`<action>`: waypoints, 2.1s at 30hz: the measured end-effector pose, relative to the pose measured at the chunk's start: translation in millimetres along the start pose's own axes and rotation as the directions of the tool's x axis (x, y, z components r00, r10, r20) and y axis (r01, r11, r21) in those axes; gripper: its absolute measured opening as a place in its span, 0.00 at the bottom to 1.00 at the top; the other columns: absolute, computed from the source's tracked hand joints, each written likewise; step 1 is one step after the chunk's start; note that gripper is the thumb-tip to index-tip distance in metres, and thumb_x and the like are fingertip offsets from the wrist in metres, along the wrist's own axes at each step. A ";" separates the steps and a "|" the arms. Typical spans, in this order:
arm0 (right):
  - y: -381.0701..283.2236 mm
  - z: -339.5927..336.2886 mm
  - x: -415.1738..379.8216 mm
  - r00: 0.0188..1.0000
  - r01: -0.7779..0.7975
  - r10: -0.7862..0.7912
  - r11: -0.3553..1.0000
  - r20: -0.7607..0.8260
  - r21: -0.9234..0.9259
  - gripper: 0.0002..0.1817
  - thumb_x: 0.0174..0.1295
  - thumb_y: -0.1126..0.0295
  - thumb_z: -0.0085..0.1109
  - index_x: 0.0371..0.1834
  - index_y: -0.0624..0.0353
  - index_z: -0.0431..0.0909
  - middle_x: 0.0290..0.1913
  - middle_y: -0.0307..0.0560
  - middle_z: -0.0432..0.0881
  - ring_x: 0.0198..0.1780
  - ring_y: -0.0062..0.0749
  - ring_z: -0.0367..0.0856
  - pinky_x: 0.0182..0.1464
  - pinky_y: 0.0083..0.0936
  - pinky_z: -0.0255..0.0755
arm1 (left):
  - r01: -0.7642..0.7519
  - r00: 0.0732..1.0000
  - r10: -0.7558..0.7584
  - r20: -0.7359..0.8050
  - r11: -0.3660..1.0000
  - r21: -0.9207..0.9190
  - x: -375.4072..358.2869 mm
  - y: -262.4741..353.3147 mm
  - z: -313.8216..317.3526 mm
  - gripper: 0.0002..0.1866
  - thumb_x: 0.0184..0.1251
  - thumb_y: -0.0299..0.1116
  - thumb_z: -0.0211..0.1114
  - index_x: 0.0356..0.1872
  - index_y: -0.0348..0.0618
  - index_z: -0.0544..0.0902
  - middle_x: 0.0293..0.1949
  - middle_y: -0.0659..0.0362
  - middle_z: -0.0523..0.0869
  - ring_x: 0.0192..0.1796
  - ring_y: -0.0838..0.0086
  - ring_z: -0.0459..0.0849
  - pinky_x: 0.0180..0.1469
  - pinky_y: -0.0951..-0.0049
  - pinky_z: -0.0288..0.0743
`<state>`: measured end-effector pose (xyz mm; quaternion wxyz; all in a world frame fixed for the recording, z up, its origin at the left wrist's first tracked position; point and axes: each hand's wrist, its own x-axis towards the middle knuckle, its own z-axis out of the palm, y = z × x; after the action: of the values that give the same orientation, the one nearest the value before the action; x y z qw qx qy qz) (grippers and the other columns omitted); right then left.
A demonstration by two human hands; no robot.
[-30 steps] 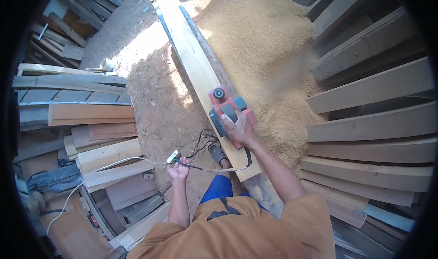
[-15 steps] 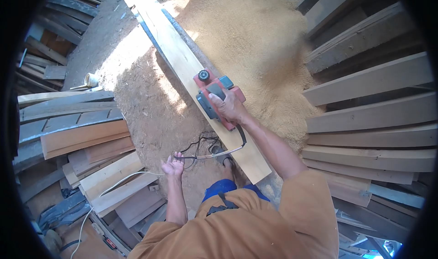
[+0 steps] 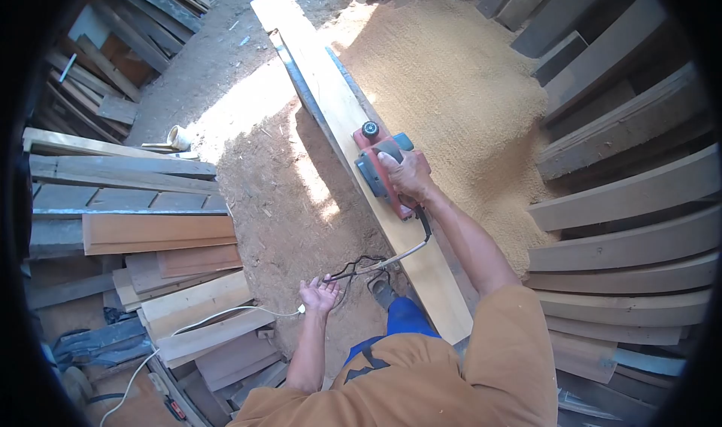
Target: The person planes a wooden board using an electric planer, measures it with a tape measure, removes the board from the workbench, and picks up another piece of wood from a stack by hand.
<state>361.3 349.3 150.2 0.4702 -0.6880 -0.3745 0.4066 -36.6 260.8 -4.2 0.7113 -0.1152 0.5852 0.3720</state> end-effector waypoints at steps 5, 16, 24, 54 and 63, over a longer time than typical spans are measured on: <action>-2.8 6.4 44.5 0.997 -0.074 0.075 0.990 0.006 -0.123 0.30 0.70 0.39 0.58 0.46 0.58 0.87 0.21 0.42 0.81 0.24 0.27 0.83 0.29 0.30 0.77 | 0.017 1.000 -0.017 0.024 1.000 0.010 17.0 4.9 3.2 0.44 0.78 0.66 0.36 0.84 0.52 0.39 0.68 0.43 0.70 0.64 0.50 0.74 0.73 0.43 0.62; -49.6 25.4 117.9 0.999 0.023 -0.023 1.000 -0.026 0.006 0.31 0.70 0.40 0.60 0.25 0.60 0.80 0.17 0.38 0.77 0.19 0.24 0.79 0.24 0.26 0.74 | 0.094 0.995 -0.097 -0.015 0.900 0.425 72.7 30.5 61.7 0.44 0.79 0.67 0.38 0.83 0.50 0.43 0.77 0.39 0.64 0.72 0.42 0.70 0.74 0.43 0.61; -61.7 31.3 176.1 0.992 -0.017 0.030 0.994 0.119 -0.106 0.38 0.70 0.36 0.57 0.63 0.62 0.80 0.41 0.56 0.88 0.44 0.38 0.86 0.49 0.33 0.78 | -0.048 0.996 -0.002 0.089 0.828 0.559 106.9 60.5 147.8 0.43 0.80 0.66 0.38 0.82 0.45 0.50 0.75 0.40 0.67 0.68 0.48 0.74 0.71 0.50 0.66; -101.1 78.6 377.2 0.997 0.074 -0.069 0.991 0.043 -0.110 0.42 0.67 0.36 0.58 0.61 0.71 0.77 0.46 0.65 0.87 0.51 0.50 0.87 0.55 0.39 0.77 | -0.570 0.813 0.311 0.492 0.598 0.564 333.7 219.3 531.7 0.33 0.83 0.55 0.33 0.67 0.41 0.74 0.47 0.55 0.85 0.36 0.71 0.81 0.37 0.66 0.78; -123.8 89.1 441.5 0.996 -0.014 0.026 0.990 0.085 -0.139 0.48 0.64 0.32 0.57 0.63 0.75 0.75 0.52 0.69 0.86 0.56 0.54 0.86 0.59 0.39 0.77 | -0.479 0.693 0.658 0.293 0.118 0.870 296.1 194.8 567.7 0.34 0.81 0.52 0.31 0.61 0.35 0.79 0.57 0.41 0.84 0.61 0.48 0.82 0.66 0.53 0.73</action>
<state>435.2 810.5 156.2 0.4007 -0.7043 -0.4148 0.4139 269.4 853.4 -59.3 0.4005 0.4938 0.7394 0.2216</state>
